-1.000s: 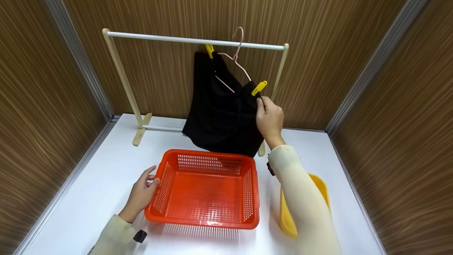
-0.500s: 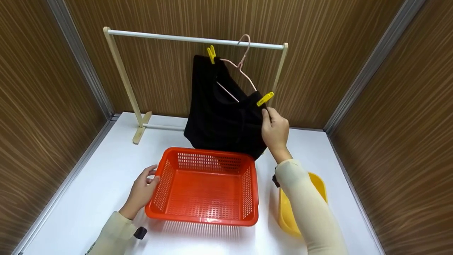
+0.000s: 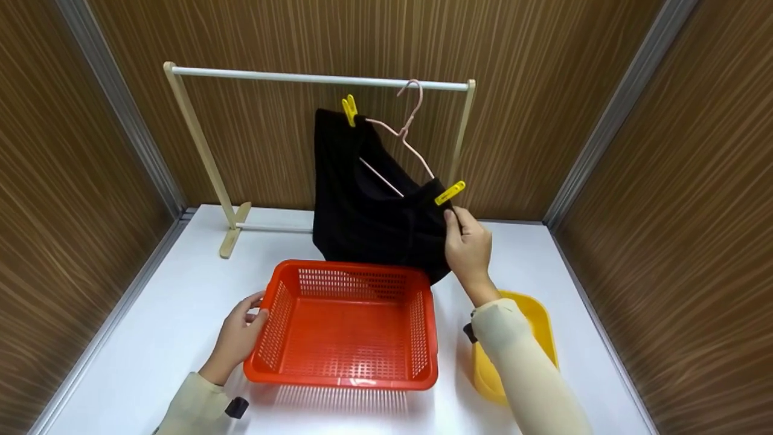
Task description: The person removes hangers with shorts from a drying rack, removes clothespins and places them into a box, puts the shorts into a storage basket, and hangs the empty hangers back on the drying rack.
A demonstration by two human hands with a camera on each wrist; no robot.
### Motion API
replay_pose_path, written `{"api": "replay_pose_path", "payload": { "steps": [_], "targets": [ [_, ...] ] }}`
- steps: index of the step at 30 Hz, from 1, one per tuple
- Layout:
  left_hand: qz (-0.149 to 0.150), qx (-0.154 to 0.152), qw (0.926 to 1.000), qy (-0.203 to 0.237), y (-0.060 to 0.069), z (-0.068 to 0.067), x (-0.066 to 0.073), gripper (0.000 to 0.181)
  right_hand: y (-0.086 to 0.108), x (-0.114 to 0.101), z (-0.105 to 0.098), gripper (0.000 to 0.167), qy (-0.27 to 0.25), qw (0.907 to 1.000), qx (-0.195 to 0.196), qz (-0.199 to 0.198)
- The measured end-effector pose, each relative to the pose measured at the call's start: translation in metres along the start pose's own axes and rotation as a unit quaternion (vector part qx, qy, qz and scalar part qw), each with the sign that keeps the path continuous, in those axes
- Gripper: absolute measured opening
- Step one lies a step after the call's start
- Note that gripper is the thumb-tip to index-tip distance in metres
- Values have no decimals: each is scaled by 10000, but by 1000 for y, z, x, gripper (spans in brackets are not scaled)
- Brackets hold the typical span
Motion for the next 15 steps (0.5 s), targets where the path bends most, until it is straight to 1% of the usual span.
{"api": "replay_pose_path", "payload": {
  "steps": [4, 7, 9, 12, 15],
  "targets": [
    [128, 57, 9999, -54, -2, -2, 4, 48, 3, -30, -8, 11, -157, 9998, 12, -130],
    [212, 94, 9997, -87, -2, -3, 7, 47, 8, -38, -13, 9, -235, 9995, 62, -195],
    [240, 116, 9996, -121, -3, -3, 8, 47, 12, -38, -16, 9, -296, 9993, 126, -183],
    [278, 115, 9994, -172, -6, -1, 10, 47, 19, -32, -21, 9, -343, 9990, 229, -156],
    [235, 96, 9995, -206, -8, 0, 10, 48, 27, -26, -26, 9, -402, 9986, 281, -190]
  ]
}}
Point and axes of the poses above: each hand's wrist, its own y-axis away from the middle knuckle, its own z-axis out of the palm, x = y × z, the point moved 6 cm from there along -y, towards the middle knuckle
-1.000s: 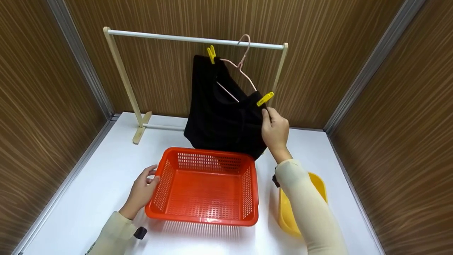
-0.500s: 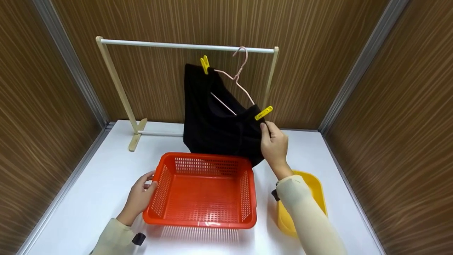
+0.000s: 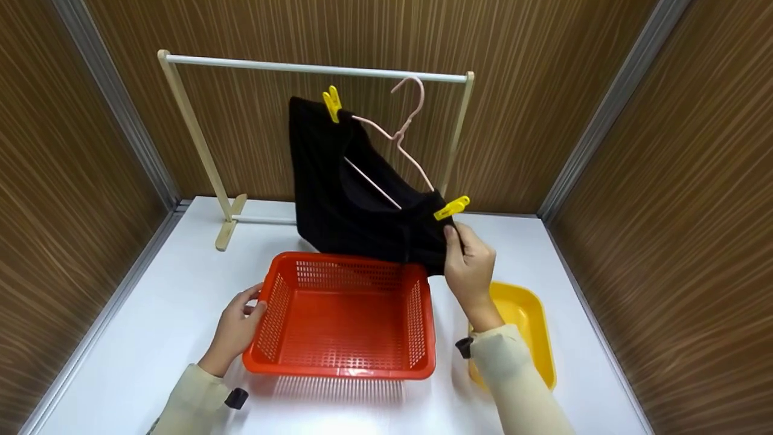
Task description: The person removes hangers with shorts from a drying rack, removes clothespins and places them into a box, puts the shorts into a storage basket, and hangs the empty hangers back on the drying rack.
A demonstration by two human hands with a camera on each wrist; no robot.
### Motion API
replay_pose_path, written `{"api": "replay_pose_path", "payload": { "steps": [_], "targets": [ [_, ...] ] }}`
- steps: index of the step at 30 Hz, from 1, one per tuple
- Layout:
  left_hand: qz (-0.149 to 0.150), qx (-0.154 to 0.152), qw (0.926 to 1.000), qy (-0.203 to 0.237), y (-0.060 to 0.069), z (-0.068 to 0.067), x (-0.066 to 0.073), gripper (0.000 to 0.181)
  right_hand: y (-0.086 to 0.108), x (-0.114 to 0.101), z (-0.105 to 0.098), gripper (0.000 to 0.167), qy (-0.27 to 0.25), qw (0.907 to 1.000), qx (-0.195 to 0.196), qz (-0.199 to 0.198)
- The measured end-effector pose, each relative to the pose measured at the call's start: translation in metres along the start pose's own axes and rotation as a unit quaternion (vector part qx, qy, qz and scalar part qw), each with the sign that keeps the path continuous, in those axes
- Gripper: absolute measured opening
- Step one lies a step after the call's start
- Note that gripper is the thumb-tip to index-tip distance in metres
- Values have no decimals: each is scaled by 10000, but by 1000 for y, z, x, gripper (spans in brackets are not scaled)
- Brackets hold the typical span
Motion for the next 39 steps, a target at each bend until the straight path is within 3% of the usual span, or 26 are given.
{"api": "replay_pose_path", "payload": {
  "steps": [12, 20, 28, 35, 39],
  "targets": [
    [62, -25, 9999, -83, -9, 6, 4, 48, 38, -24, -28, 10, -78, 9995, 115, -293],
    [-170, -185, 9994, 254, -7, 8, -3, 54, 68, -55, -41, 48, -54, 9919, 741, -1034],
    [-102, -289, 9989, 360, -14, 7, -3, 52, 110, -62, -41, 43, -271, 9920, 935, -797],
    [-153, -348, 9991, 172, -16, 7, -3, 49, 146, -66, -42, 46, -602, 9924, 826, -682],
    [-48, -362, 9993, 59, -17, 9, -2, 48, 161, -74, -48, 49, -508, 9928, 858, -669]
  ]
}}
Point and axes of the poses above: each hand's wrist, its own y-axis away from the middle knuckle, its own z-axis out of the palm, x = y × z, the point moved 6 cm from there along -y, towards the middle knuckle
